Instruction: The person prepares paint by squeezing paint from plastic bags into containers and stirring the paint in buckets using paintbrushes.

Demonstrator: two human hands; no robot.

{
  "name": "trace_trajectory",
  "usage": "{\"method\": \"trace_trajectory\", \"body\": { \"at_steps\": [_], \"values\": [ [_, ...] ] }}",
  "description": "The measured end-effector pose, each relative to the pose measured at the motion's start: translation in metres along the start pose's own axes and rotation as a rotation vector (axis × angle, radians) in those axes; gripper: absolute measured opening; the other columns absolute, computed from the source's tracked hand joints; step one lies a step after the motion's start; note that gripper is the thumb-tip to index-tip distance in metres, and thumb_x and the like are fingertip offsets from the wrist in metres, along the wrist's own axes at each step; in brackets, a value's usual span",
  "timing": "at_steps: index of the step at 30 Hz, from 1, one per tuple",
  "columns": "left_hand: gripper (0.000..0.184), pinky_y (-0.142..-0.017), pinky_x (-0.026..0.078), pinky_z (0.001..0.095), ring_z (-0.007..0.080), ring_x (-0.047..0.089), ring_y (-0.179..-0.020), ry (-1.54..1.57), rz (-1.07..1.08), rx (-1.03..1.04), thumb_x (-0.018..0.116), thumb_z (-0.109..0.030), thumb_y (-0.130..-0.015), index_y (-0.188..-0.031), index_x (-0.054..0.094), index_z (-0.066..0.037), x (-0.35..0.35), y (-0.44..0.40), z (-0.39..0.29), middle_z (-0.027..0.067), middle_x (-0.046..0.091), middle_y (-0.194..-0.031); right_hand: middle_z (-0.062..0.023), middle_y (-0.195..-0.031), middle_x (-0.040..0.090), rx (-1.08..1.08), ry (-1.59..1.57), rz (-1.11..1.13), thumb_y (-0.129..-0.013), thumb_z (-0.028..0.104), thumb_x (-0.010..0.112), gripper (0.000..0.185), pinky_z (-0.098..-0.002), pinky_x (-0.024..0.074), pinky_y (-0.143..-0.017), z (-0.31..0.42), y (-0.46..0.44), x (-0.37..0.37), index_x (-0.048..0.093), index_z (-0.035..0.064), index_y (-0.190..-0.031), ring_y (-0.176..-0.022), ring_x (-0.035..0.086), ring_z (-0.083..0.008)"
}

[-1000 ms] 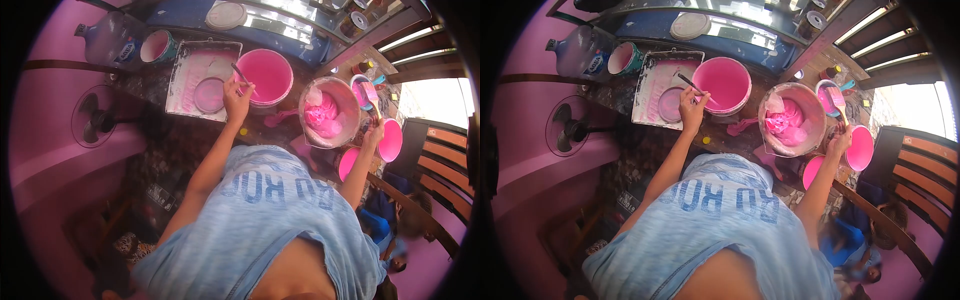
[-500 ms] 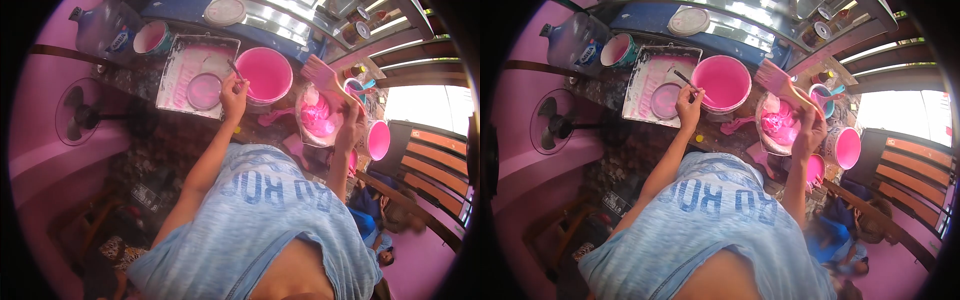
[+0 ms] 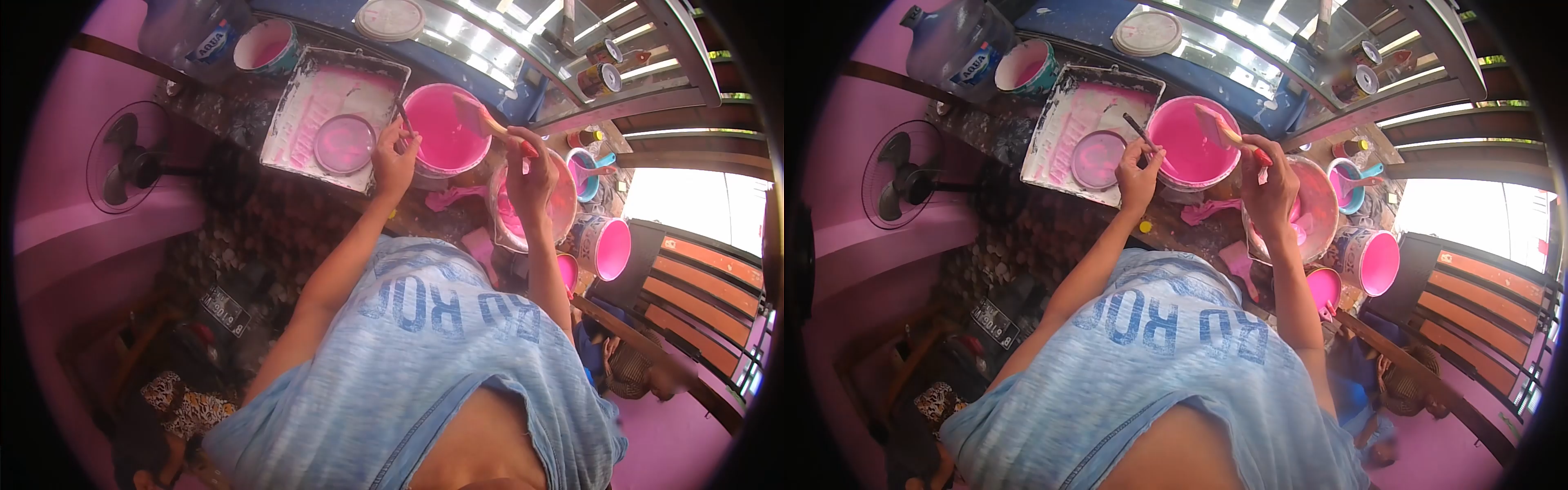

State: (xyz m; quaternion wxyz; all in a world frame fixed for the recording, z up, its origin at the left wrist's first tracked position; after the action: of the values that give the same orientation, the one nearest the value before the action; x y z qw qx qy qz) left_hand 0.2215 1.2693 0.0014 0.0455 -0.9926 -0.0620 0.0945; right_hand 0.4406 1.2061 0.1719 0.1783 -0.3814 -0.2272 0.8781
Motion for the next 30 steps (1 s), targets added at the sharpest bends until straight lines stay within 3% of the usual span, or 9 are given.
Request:
{"method": "trace_trajectory", "body": {
  "at_steps": [4,7,14,19,25,30],
  "values": [
    [0.017,-0.087,0.048,0.0374,0.0308,0.062,-0.110,-0.068,-0.033,0.064,0.075,-0.009,-0.079,-0.087,0.064,0.001,-0.001,0.000,-0.002,0.0204,0.063,-0.124,-0.0075,-0.081,0.068,0.106,-0.021,-0.019,-0.093,0.012,0.066,0.013,-0.0277,0.0477,-0.061,-0.009,0.000,0.000,0.067,0.0081,-0.105,-0.066,0.062,-0.0138],
    [0.017,-0.085,0.049,0.0366,0.0296,0.064,-0.106,-0.006,-0.003,-0.054,0.076,-0.009,-0.079,-0.086,0.064,0.001,-0.002,0.000,-0.010,0.0192,0.064,-0.123,-0.0056,-0.078,0.068,0.201,-0.175,-0.058,-0.094,0.016,0.065,0.013,-0.0266,0.0462,-0.059,-0.029,0.008,0.002,0.068,0.0086,-0.105,-0.065,0.060,-0.0105],
    [0.017,-0.088,0.048,0.0375,0.0296,0.063,-0.108,-0.042,-0.008,0.054,0.076,-0.009,-0.078,-0.085,0.064,0.000,-0.001,0.001,-0.007,0.0183,0.064,-0.122,-0.0032,-0.075,0.068,0.270,-0.240,-0.086,-0.096,0.017,0.064,0.013,-0.0246,0.0410,-0.053,-0.050,0.013,0.000,0.068,0.0091,-0.106,-0.062,0.056,-0.0066],
    [0.016,-0.092,0.046,0.0381,0.0287,0.061,-0.110,-0.097,0.001,0.082,0.079,-0.012,-0.076,-0.084,0.068,-0.003,-0.003,-0.002,-0.019,0.0175,0.065,-0.113,-0.0052,-0.075,0.067,0.219,-0.195,-0.110,-0.095,0.015,0.065,0.013,-0.0259,0.0454,-0.057,-0.040,0.018,-0.007,0.068,0.0085,-0.106,-0.063,0.059,-0.0097],
    [0.013,-0.080,0.045,0.0375,0.0252,0.058,-0.086,-0.177,0.035,0.160,0.079,-0.013,-0.076,-0.082,0.071,-0.006,-0.003,-0.004,-0.049,0.0068,0.063,-0.084,-0.0083,-0.083,0.068,0.196,-0.142,-0.062,-0.093,0.013,0.067,0.014,-0.0277,0.0490,-0.063,-0.036,0.026,-0.008,0.067,0.0069,-0.106,-0.069,0.064,-0.0148],
    [0.009,-0.081,0.047,0.0319,0.0191,0.064,-0.085,-0.221,0.039,0.219,0.077,-0.007,-0.079,-0.084,0.071,-0.002,-0.004,-0.003,-0.075,0.0067,0.071,-0.086,-0.0089,-0.089,0.069,0.189,-0.133,-0.025,-0.091,0.011,0.068,0.017,-0.0299,0.0503,-0.066,-0.043,0.035,-0.002,0.066,0.0061,-0.107,-0.077,0.067,-0.0187]
  ]
}}
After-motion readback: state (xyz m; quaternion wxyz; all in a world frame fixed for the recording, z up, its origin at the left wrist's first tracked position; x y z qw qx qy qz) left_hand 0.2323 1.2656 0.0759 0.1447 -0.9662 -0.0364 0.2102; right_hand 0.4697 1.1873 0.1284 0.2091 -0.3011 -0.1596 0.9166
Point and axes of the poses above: each hand's wrist, its own y-axis away from the middle knuckle, its own x-axis out of the palm, z = x × y, the point moved 8 cm from there along -y, towards the middle knuckle
